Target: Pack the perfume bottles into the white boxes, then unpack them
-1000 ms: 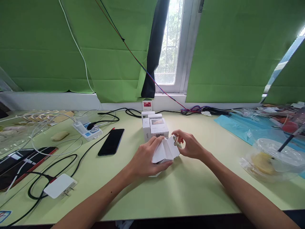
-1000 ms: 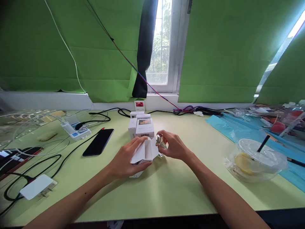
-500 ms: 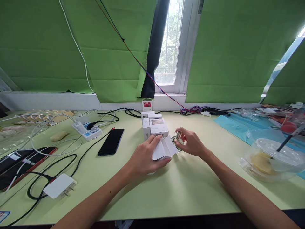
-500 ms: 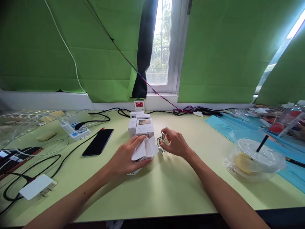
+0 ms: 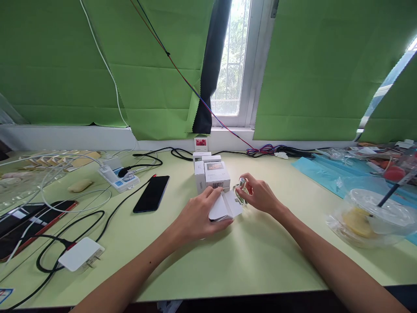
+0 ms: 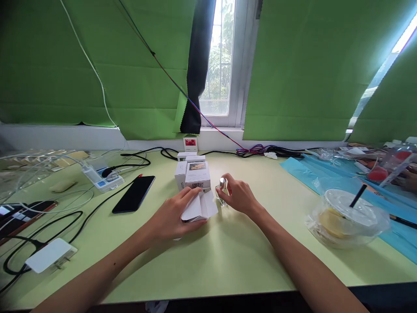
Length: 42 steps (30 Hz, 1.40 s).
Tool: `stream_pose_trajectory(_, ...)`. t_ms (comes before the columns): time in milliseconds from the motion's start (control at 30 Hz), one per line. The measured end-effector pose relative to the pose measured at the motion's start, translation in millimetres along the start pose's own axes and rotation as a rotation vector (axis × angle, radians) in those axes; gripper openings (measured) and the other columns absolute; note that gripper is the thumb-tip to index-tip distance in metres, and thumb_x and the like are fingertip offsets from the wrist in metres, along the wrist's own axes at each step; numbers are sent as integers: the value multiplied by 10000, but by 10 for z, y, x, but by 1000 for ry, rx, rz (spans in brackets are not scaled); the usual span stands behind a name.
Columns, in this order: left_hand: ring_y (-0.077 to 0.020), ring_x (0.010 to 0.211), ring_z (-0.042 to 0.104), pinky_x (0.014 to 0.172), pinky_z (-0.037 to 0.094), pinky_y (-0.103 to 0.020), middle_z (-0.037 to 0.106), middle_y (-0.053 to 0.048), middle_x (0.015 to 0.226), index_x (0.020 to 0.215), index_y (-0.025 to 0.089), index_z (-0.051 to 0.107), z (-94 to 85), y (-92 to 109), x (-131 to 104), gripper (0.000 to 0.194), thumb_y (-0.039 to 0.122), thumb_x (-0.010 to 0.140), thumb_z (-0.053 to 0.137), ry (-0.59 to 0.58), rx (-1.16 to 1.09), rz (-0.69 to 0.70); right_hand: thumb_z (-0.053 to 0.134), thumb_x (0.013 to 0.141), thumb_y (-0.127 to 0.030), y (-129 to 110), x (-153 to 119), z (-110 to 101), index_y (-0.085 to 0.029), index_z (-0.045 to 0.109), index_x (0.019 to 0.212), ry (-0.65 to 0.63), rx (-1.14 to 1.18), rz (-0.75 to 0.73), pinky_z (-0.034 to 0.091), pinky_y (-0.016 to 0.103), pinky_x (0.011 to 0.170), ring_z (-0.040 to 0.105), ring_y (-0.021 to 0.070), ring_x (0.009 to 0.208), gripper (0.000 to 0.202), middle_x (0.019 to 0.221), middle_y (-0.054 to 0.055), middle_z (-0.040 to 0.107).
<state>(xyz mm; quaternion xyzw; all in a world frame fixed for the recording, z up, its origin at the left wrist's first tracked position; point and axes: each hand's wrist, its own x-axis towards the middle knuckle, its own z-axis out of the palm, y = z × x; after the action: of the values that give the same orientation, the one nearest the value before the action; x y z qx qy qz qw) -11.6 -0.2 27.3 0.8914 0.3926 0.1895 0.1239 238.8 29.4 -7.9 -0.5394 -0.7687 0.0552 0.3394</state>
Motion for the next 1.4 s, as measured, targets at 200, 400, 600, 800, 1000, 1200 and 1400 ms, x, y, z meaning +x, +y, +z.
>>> stream_pose_trajectory(200,-297,908,688,761,553,-420,629,-113,1183,1348,217,508,37,-19,3,657,607,846,675,-55,17,17,515,912,-368,-25,-5,1,-232,515,1085,24,-1,16,343,248,557,443,141,485,220,580,-86,472)
stream_pose_trajectory(400,-292,868,694,712,529,-394,652,-110,1172,1263,221,570,42,-8,0,587,615,839,667,-97,60,-7,504,892,-342,-39,2,-7,-228,518,1090,45,-10,40,331,248,561,407,135,470,229,576,-88,464)
stream_pose_trajectory(600,-300,884,701,694,534,-385,668,-102,1155,1219,236,598,46,20,-9,532,571,817,694,-98,43,-23,507,868,-330,-55,6,3,-228,526,1094,64,-12,40,339,247,560,429,139,462,248,576,-84,464)
stream_pose_trajectory(800,-337,994,679,799,567,-445,680,-107,1137,1171,227,617,81,9,-7,489,507,788,732,-97,39,-21,509,851,-317,-62,14,-3,-217,534,1103,82,7,46,347,248,543,410,134,444,272,566,-84,474)
stream_pose_trajectory(1000,-356,1114,629,922,554,-497,671,-114,1196,1202,229,613,126,-41,-15,503,486,786,732,-95,39,1,520,859,-320,-54,1,-4,-217,522,1095,72,111,57,375,248,539,380,124,441,258,553,-99,447)
stream_pose_trajectory(1200,-364,1130,621,942,550,-514,667,-133,1220,1261,214,598,119,-40,-16,559,484,789,729,-106,37,-13,553,847,-315,-74,-18,5,-229,523,997,79,242,52,366,234,499,369,107,428,174,539,-99,463)
stream_pose_trajectory(1400,-366,1158,616,963,545,-517,666,-133,1248,1268,217,602,102,-17,-10,570,487,785,739,-105,14,-11,611,802,-303,-180,-41,-31,-236,514,898,38,386,78,348,224,475,414,101,438,152,555,-72,549)
